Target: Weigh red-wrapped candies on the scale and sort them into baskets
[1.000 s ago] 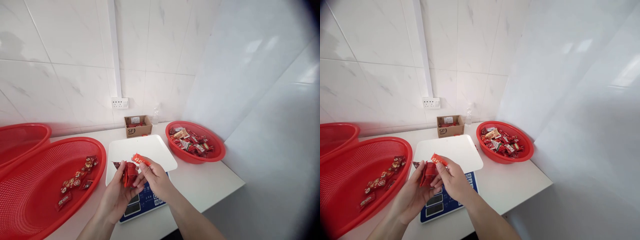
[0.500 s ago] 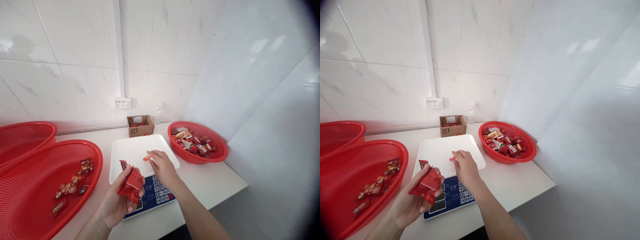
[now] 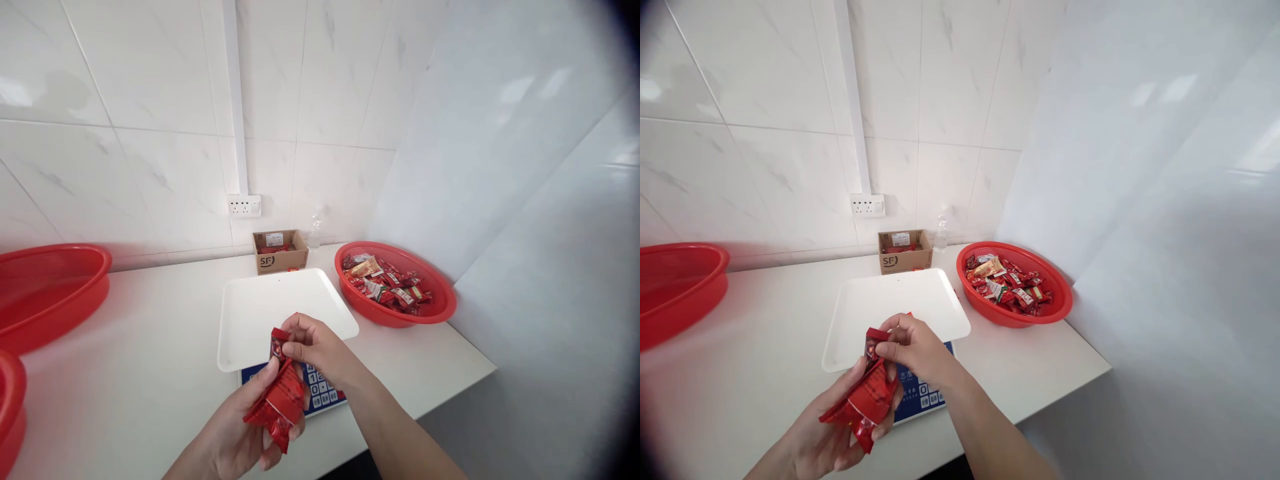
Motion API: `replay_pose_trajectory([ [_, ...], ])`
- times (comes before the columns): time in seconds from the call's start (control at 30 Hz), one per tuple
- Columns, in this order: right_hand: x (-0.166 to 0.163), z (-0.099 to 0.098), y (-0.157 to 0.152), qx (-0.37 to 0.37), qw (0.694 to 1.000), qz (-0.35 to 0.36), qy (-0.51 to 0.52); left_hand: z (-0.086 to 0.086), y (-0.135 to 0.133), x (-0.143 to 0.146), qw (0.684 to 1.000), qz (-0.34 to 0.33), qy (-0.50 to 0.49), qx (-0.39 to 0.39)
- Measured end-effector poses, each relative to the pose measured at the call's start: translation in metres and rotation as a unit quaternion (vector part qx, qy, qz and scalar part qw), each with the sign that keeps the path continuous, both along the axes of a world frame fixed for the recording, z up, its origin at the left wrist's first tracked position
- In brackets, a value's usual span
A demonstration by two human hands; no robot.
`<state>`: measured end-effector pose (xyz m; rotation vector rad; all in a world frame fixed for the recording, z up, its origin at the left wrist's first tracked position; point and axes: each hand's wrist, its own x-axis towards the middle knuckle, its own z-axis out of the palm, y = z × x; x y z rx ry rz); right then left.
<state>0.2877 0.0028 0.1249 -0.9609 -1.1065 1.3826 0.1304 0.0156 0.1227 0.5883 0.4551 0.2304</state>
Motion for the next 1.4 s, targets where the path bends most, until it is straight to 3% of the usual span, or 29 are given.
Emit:
replay_pose_trajectory([
  [0.13, 0.004, 0.003, 0.007, 0.045, 0.989, -0.140, -0.036, -0.002, 0.003, -0.004, 0.997, 0.071, -0.004, 0.035],
  [0.27, 0.011, -0.002, 0.012, 0.059, 0.957, -0.237, -0.155, 0.002, 0.010, -0.010, 0.988, 0.142, 0.040, 0.051],
  [0.47, 0.006, -0.015, 0.019, 0.066, 0.879, -0.245, -0.403, 0.010, 0.018, -0.015, 0.970, 0.219, 0.094, 0.040],
  [0.63, 0.003, -0.018, 0.023, 0.123, 0.834, -0.274, -0.464, 0.008, 0.017, -0.014, 0.956, 0.267, 0.111, 0.044],
  [0.7, 0.001, -0.015, 0.019, 0.135, 0.856, -0.261, -0.426, 0.008, 0.016, -0.014, 0.957, 0.265, 0.104, 0.059],
  [0.8, -0.002, -0.004, 0.007, 0.104, 0.928, -0.146, -0.327, 0.009, 0.015, -0.014, 0.969, 0.220, 0.079, 0.082],
  [0.87, -0.005, 0.003, -0.001, 0.103, 0.947, -0.075, -0.296, 0.010, 0.014, -0.013, 0.977, 0.178, 0.068, 0.094],
  [0.97, -0.006, 0.010, -0.009, 0.115, 0.944, -0.055, -0.305, 0.010, 0.012, -0.010, 0.980, 0.143, 0.079, 0.113],
  [1.27, -0.006, 0.012, -0.011, 0.111, 0.934, -0.123, -0.316, 0.008, 0.008, -0.009, 0.977, 0.125, 0.084, 0.149],
  [1.4, -0.006, 0.016, -0.015, 0.116, 0.942, -0.078, -0.304, 0.017, 0.006, -0.009, 0.970, 0.155, 0.106, 0.152],
])
